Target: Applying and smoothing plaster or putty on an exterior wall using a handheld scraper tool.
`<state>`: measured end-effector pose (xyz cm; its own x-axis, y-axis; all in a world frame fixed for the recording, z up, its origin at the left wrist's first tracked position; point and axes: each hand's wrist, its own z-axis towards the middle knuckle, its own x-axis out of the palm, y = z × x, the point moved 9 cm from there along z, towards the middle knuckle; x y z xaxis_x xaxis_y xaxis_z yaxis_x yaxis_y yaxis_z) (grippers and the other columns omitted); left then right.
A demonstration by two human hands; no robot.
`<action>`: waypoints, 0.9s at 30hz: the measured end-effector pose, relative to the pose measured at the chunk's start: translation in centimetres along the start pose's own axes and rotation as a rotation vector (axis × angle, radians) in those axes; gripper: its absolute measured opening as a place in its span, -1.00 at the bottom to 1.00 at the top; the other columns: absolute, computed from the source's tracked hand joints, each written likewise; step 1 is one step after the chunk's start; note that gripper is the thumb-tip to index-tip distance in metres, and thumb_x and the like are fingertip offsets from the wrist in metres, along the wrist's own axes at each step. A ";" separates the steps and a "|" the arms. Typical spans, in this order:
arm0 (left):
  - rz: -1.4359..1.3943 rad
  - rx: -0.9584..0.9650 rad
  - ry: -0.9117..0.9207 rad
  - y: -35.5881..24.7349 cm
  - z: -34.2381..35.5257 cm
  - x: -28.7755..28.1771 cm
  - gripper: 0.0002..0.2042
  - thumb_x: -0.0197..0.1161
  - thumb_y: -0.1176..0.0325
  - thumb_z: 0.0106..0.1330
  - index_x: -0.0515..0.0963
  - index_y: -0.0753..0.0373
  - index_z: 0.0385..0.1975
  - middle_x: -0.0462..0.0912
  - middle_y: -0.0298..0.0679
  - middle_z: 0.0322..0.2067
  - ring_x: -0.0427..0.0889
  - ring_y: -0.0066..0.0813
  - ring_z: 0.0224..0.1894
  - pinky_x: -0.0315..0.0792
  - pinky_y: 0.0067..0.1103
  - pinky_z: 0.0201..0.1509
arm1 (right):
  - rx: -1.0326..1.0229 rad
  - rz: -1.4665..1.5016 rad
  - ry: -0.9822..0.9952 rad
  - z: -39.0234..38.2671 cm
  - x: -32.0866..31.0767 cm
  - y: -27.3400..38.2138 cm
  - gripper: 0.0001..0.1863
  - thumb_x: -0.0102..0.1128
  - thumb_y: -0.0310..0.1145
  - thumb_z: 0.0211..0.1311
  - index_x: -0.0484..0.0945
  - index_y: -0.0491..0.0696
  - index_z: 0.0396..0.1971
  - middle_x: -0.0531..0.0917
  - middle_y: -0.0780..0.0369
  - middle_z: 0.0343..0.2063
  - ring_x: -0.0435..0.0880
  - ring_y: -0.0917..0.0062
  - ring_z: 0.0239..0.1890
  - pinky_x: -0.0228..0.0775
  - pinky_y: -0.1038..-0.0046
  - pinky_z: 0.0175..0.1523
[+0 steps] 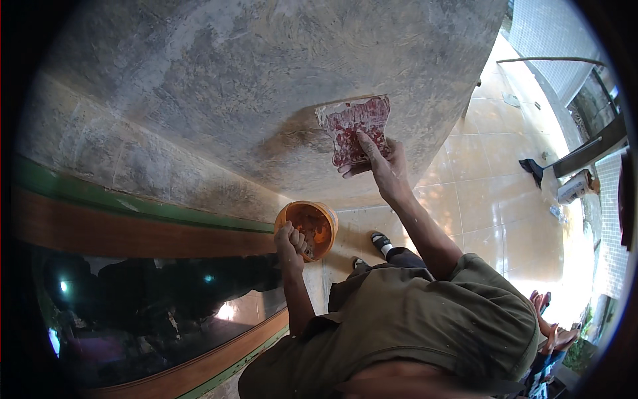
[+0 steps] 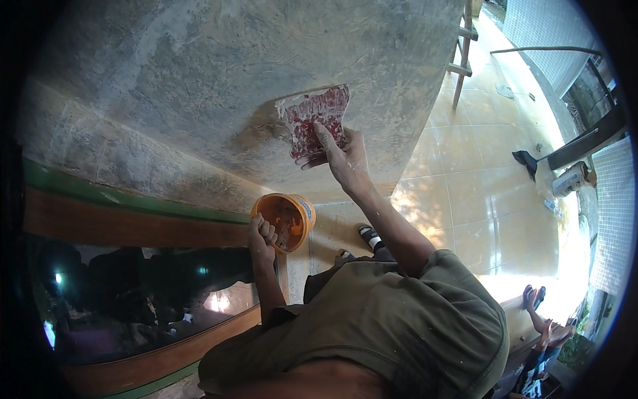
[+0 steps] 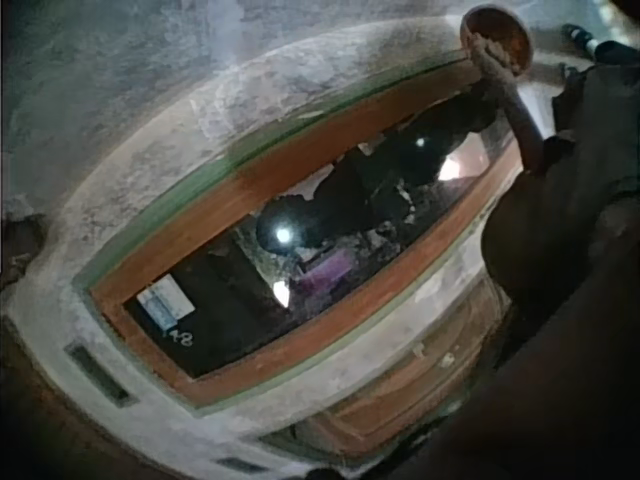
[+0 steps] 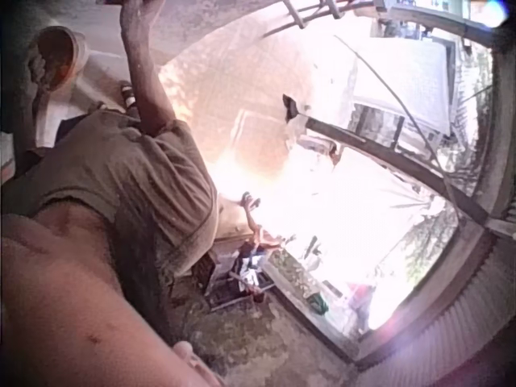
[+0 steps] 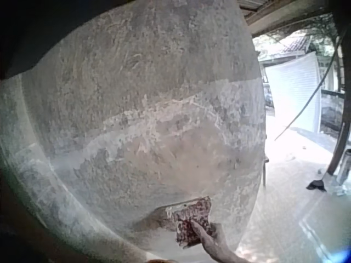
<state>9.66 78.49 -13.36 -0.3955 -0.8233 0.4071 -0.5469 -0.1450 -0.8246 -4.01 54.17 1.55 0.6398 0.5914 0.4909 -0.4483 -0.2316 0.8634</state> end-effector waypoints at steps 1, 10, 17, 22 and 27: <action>0.006 -0.002 0.020 0.1 0.0 0.4 -0.60 -0.02 0.28 0.33 0.03 0.00 -0.75 -0.07 -0.54 -0.81 -0.19 -0.74 -0.78 -0.25 -0.66 -0.75 | -0.003 -0.001 -0.003 0.2 -0.8 -1.1 -0.62 0.03 -0.26 0.31 0.47 -0.38 -0.31 0.63 0.05 -0.48 0.67 0.39 -0.53 0.57 0.45 -0.48; 0.053 -0.031 0.021 0.3 -0.3 2.8 -0.61 -0.03 0.27 0.32 0.02 0.00 -0.75 -0.07 -0.54 -0.80 -0.18 -0.74 -0.79 -0.25 -0.66 -0.76 | 0.133 -0.160 -0.014 0.0 -7.6 -9.6 -0.64 0.04 -0.24 0.30 0.48 -0.33 -0.28 0.65 0.08 -0.45 0.68 0.41 -0.48 0.58 0.46 -0.44; 0.061 -0.030 0.046 0.5 -0.3 3.8 -0.62 0.00 0.26 0.30 0.04 -0.01 -0.74 -0.05 -0.56 -0.80 -0.18 -0.74 -0.77 -0.24 -0.66 -0.74 | -0.014 -0.130 -0.008 3.3 -6.7 -7.7 -0.63 0.06 -0.22 0.29 0.49 -0.31 -0.27 0.64 0.10 -0.45 0.68 0.42 -0.49 0.54 0.49 -0.46; 0.026 -0.020 -0.023 0.4 0.2 3.1 -0.61 -0.01 0.27 0.32 0.02 0.00 -0.75 -0.07 -0.55 -0.81 -0.19 -0.74 -0.79 -0.26 -0.67 -0.76 | 0.006 -0.247 -0.224 3.9 -7.9 -7.7 -0.57 0.12 -0.17 0.24 0.54 -0.34 -0.44 0.62 0.15 -0.60 0.61 0.47 -0.70 0.44 0.53 -0.60; 0.031 0.002 -0.018 0.2 0.6 2.6 -0.61 -0.01 0.27 0.32 0.03 -0.01 -0.75 -0.07 -0.55 -0.82 -0.20 -0.74 -0.79 -0.26 -0.67 -0.76 | 0.020 -0.239 -0.268 4.0 -7.8 -8.0 -0.55 0.15 -0.14 0.21 0.54 -0.33 -0.48 0.62 0.15 -0.61 0.52 0.52 -0.79 0.39 0.53 -0.65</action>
<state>8.94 76.00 -12.73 -0.3987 -0.8373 0.3740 -0.5327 -0.1205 -0.8377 -2.95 48.28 -8.71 0.8673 0.4075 0.2858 -0.2558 -0.1276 0.9583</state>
